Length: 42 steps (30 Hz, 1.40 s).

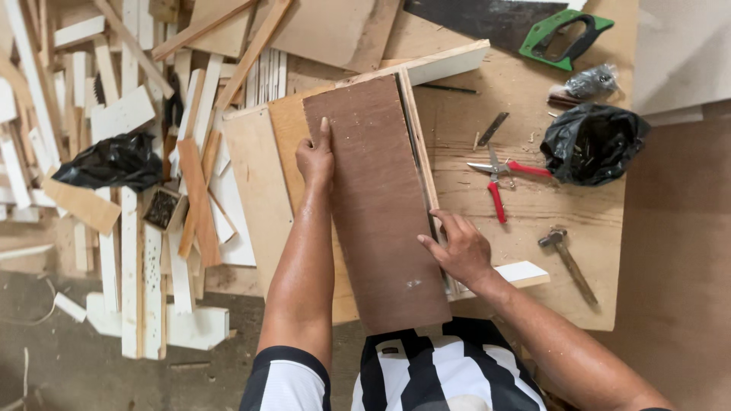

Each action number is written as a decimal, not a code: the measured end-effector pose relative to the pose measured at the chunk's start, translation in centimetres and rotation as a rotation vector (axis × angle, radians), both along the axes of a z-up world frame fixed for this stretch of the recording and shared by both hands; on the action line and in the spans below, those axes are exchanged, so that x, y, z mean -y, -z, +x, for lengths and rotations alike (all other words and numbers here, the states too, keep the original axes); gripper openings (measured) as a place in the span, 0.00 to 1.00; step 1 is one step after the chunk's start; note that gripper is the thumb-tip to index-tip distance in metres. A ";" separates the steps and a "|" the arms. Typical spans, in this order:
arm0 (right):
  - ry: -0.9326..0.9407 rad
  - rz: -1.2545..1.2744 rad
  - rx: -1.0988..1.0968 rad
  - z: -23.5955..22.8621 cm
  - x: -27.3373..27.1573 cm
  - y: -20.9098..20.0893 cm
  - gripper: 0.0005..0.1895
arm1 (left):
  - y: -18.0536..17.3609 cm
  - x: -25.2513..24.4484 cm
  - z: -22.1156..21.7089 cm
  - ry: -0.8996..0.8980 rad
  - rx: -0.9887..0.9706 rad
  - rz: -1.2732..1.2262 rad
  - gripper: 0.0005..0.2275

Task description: The person assembles a wooden shelf unit by hammering nails into boards, lifting the structure, and trimming a plywood panel with snips.

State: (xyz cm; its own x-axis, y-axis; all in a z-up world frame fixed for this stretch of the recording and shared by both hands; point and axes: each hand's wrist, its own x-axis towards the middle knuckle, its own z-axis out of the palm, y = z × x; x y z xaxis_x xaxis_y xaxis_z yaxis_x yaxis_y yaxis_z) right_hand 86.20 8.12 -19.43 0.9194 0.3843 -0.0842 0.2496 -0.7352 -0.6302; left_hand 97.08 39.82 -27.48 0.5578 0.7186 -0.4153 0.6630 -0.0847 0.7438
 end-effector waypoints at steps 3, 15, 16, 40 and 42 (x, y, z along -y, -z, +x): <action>0.029 -0.158 -0.104 -0.4 -1.7 0.0 0.33 | 2.4 -0.4 1.2 0.004 -0.006 0.084 0.30; 0.119 -0.358 0.102 -3.1 -4.4 1.8 0.25 | 1.8 1.9 0.8 0.114 -0.159 0.393 0.24; 0.126 -0.369 0.112 -3.2 -4.5 1.8 0.25 | 1.6 1.7 0.8 0.127 -0.155 0.449 0.24; -0.454 -0.297 0.287 -9.5 0.8 2.0 0.51 | 2.7 2.2 -9.3 0.748 -0.247 0.465 0.38; -0.535 -0.206 0.245 -8.8 0.5 1.4 0.53 | 2.4 2.2 -9.3 0.730 -0.245 0.458 0.36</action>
State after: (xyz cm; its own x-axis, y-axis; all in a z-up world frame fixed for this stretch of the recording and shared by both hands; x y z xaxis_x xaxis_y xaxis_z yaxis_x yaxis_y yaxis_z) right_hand 77.36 7.62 -20.84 0.6060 0.7953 -0.0169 0.7364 -0.5689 -0.3662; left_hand 87.75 37.59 -29.87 0.8742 0.3437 -0.3431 0.4635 -0.8014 0.3781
